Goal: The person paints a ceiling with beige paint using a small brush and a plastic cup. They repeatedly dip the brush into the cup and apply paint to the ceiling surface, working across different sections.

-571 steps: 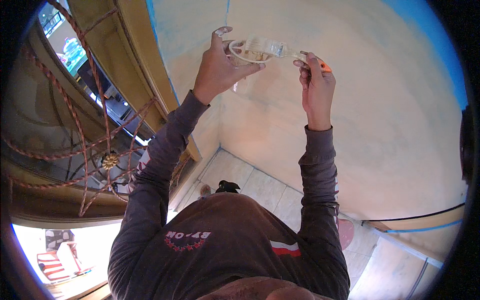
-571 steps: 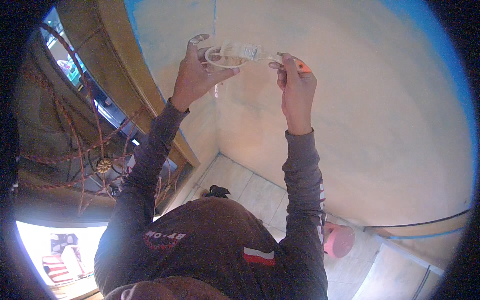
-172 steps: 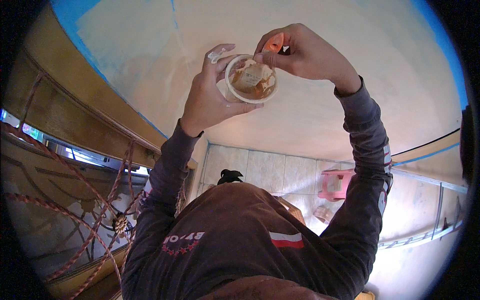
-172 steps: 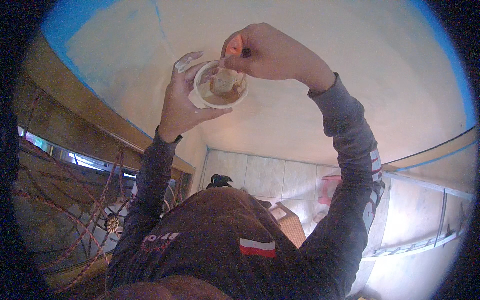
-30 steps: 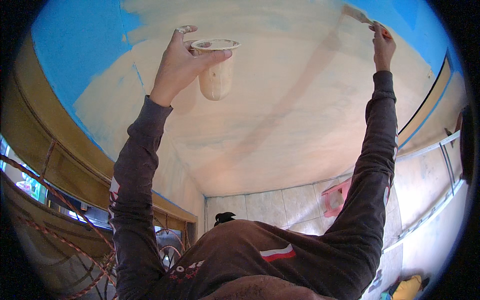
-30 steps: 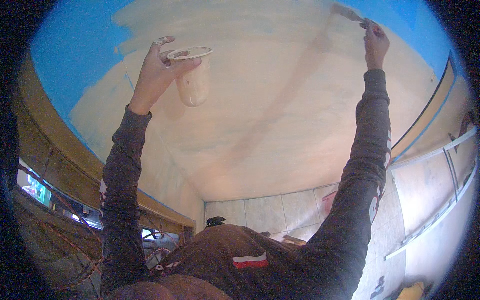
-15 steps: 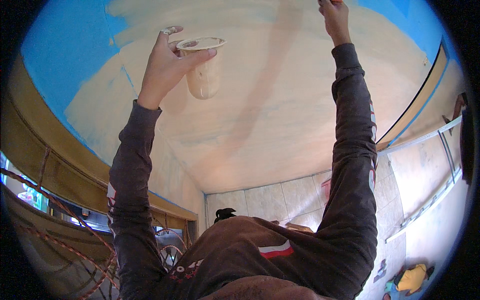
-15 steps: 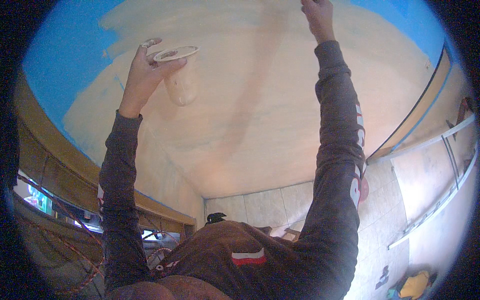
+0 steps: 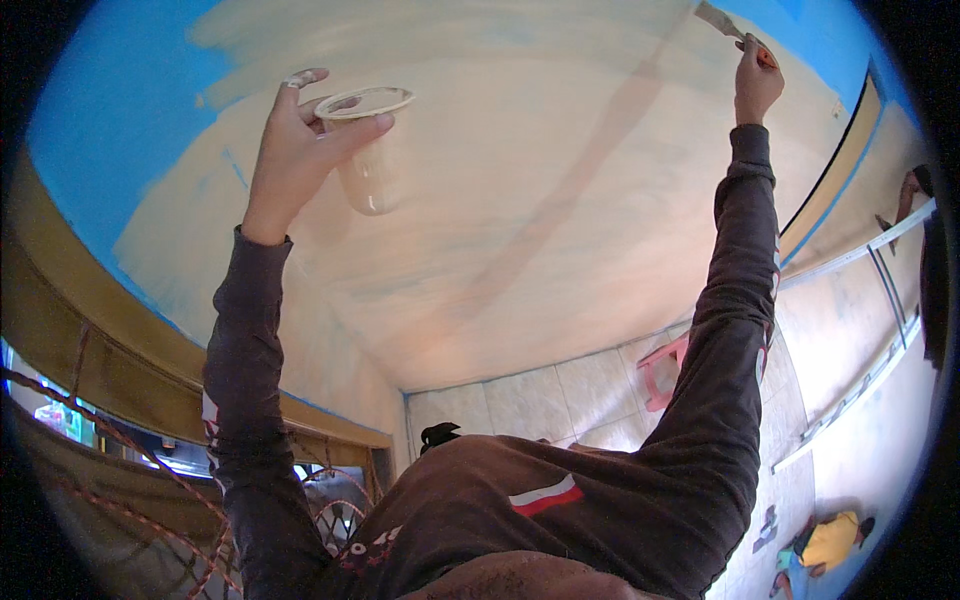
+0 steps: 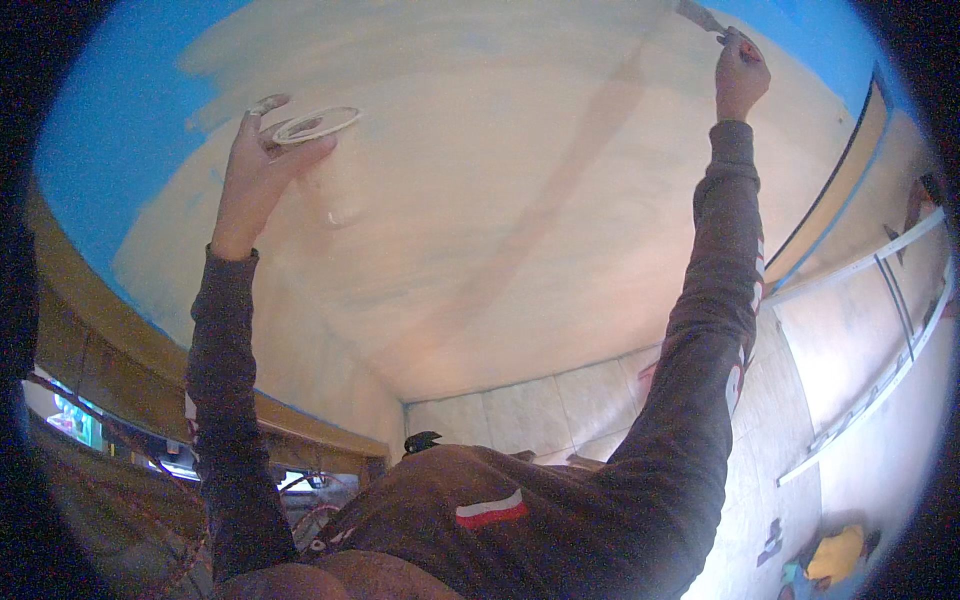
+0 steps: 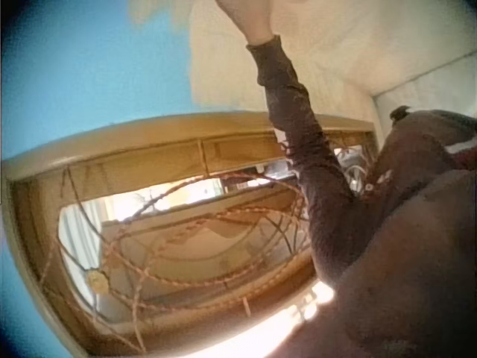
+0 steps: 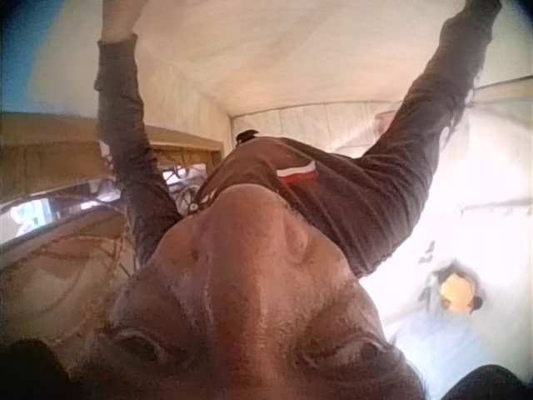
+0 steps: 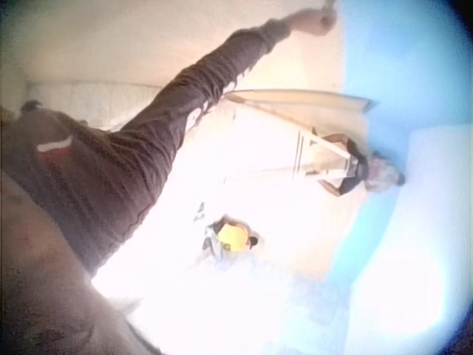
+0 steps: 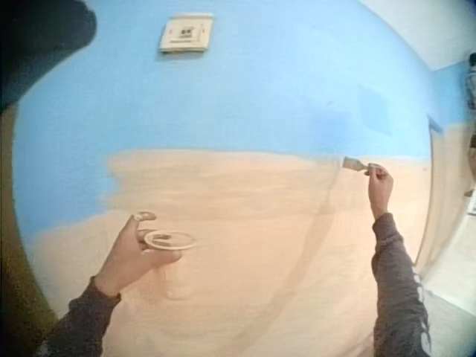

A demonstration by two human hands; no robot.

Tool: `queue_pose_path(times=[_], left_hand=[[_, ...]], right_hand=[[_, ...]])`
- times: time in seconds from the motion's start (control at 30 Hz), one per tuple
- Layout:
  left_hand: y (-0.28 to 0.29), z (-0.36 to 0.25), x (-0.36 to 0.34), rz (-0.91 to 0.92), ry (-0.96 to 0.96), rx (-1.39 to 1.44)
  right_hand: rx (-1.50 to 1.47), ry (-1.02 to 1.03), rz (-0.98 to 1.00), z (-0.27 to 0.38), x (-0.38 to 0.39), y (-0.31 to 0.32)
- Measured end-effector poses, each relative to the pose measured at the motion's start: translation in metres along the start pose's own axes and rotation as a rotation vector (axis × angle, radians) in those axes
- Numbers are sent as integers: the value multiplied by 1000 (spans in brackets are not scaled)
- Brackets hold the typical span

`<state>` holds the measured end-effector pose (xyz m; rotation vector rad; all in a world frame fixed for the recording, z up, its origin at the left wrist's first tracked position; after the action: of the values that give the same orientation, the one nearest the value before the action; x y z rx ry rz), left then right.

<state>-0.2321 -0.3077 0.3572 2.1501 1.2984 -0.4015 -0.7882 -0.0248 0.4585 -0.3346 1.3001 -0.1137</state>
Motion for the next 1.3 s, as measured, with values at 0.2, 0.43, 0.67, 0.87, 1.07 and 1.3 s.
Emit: queue_pose_path(times=[0.2,0.43,0.67,0.87,1.07,1.3], left_hand=[[-2,-5,-7,-13,1,-10],[7,6,-4,-32,38,0],[10,8,-5,-54,19,36],[18,9,1,-50,23,27],[22,11,5,-69,44,5],[20,9,2,-49,36,27]], right_hand=[[638,435,40,14,-4,-34],[211,510,132,173,86,-153],[-415,158,320,263,120,-202],[-530,33,424,249,126,-250],[-478,-168,481,146,93,-216],[-358,-226,321,30,23,-116]])
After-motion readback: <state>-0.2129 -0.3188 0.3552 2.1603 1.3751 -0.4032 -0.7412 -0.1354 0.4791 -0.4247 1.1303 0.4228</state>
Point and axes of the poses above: each hand's wrist, its own x-axis away from the middle knuckle, its own y-axis out of the back of the hand, z = x × y, the point moved 10 cm from there along -x, towards the middle knuckle, and after that the axes turned 6 degrees about y, right-handed, at the moved point
